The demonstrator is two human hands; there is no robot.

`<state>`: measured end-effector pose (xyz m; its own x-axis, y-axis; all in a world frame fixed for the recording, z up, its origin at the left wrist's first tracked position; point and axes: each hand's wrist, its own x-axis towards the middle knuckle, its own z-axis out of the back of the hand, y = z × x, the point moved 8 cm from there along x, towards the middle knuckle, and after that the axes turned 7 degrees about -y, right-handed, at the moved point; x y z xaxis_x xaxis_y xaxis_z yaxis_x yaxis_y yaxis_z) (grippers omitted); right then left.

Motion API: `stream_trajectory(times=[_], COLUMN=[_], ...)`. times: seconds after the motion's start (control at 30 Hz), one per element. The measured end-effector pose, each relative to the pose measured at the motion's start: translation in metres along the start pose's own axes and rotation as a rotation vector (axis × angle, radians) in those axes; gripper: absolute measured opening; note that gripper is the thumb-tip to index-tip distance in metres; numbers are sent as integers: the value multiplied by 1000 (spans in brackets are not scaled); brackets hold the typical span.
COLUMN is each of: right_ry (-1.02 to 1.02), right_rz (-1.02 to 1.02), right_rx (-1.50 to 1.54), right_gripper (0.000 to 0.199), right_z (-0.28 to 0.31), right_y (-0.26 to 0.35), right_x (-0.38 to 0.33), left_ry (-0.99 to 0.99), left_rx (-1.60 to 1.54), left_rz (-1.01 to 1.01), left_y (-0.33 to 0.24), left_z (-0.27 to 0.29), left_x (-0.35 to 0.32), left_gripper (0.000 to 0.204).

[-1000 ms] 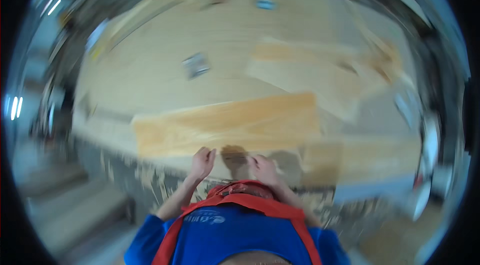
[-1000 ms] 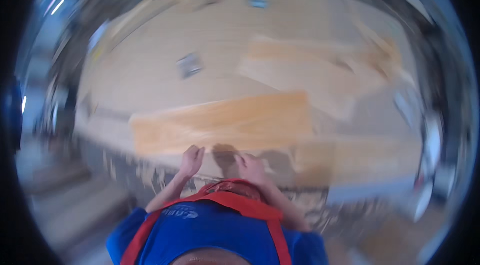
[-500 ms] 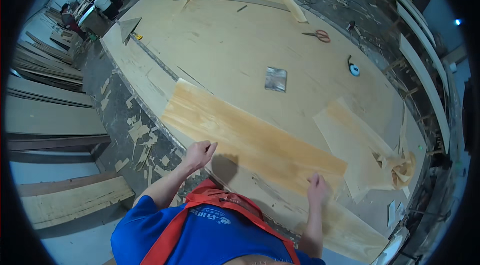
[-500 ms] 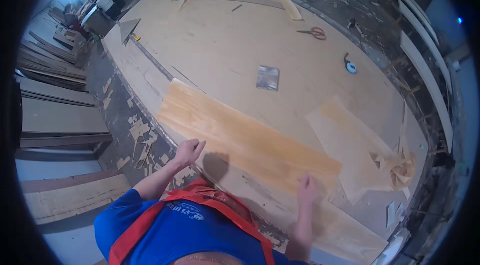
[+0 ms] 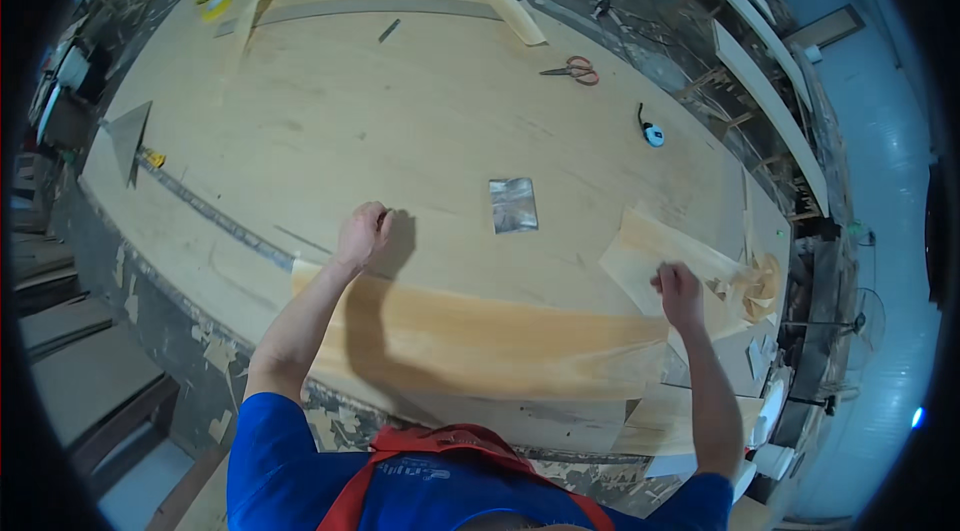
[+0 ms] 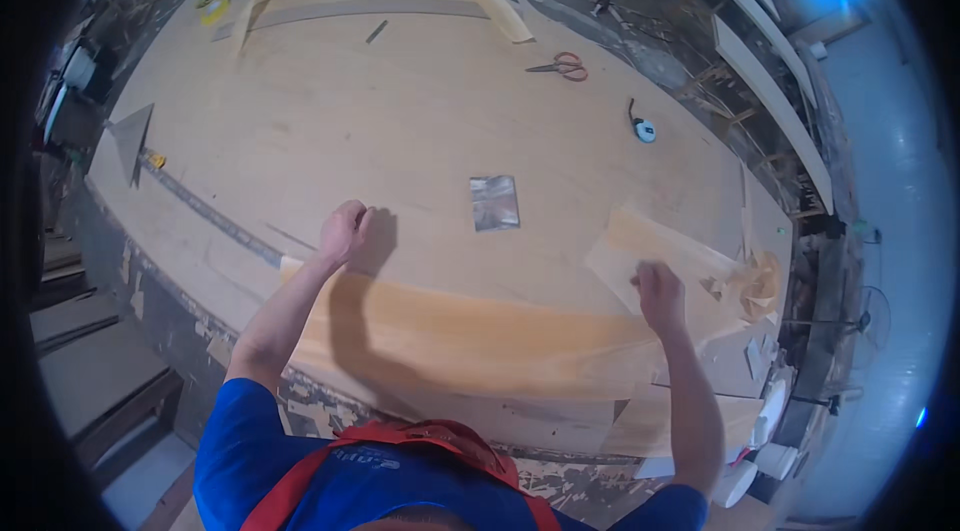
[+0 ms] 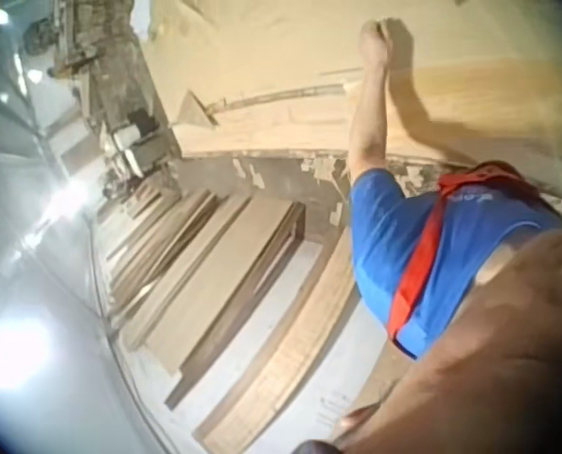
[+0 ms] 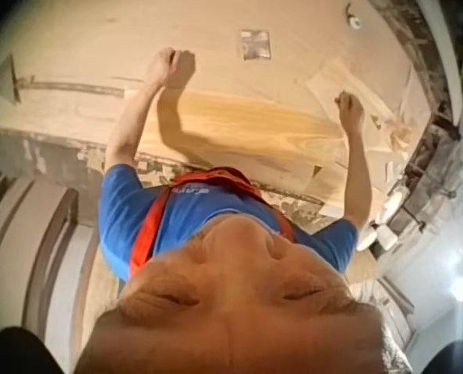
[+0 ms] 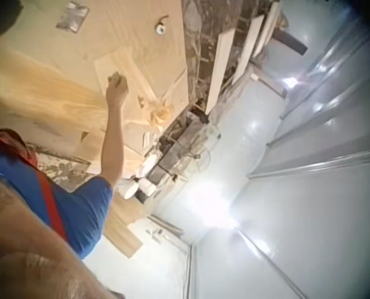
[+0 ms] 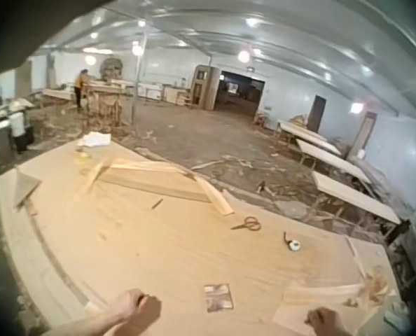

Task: Applying adhesive to a board using a roller and carefully laying wood veneer sheets on top.

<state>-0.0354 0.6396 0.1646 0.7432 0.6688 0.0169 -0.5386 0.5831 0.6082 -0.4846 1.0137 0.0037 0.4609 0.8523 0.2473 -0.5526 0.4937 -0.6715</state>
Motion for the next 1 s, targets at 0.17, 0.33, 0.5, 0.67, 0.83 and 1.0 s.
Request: stream_trajectory(times=[0.17, 0.33, 0.5, 0.67, 0.83, 1.0], right_ry=[149, 106, -256, -476, -435, -426], right_rz=[216, 395, 538, 702, 743, 818], right_rx=[-101, -193, -505, -533, -575, -461], right_gripper=[28, 30, 39, 33, 25, 18], right_z=[-77, -198, -300, -367, -341, -201], right_y=[80, 136, 172, 180, 201, 286], right_x=[158, 319, 424, 471, 494, 439], left_ry=[-8, -97, -98, 6, -48, -68], left_rx=[118, 69, 52, 38, 23, 49], left_rz=[-107, -181, -186, -174, -199, -189], left_y=[15, 12, 13, 15, 13, 9], left_z=[-45, -36, -41, -50, -47, -40], left_x=[43, 51, 64, 65, 69, 55], left_gripper=[14, 13, 12, 17, 18, 17])
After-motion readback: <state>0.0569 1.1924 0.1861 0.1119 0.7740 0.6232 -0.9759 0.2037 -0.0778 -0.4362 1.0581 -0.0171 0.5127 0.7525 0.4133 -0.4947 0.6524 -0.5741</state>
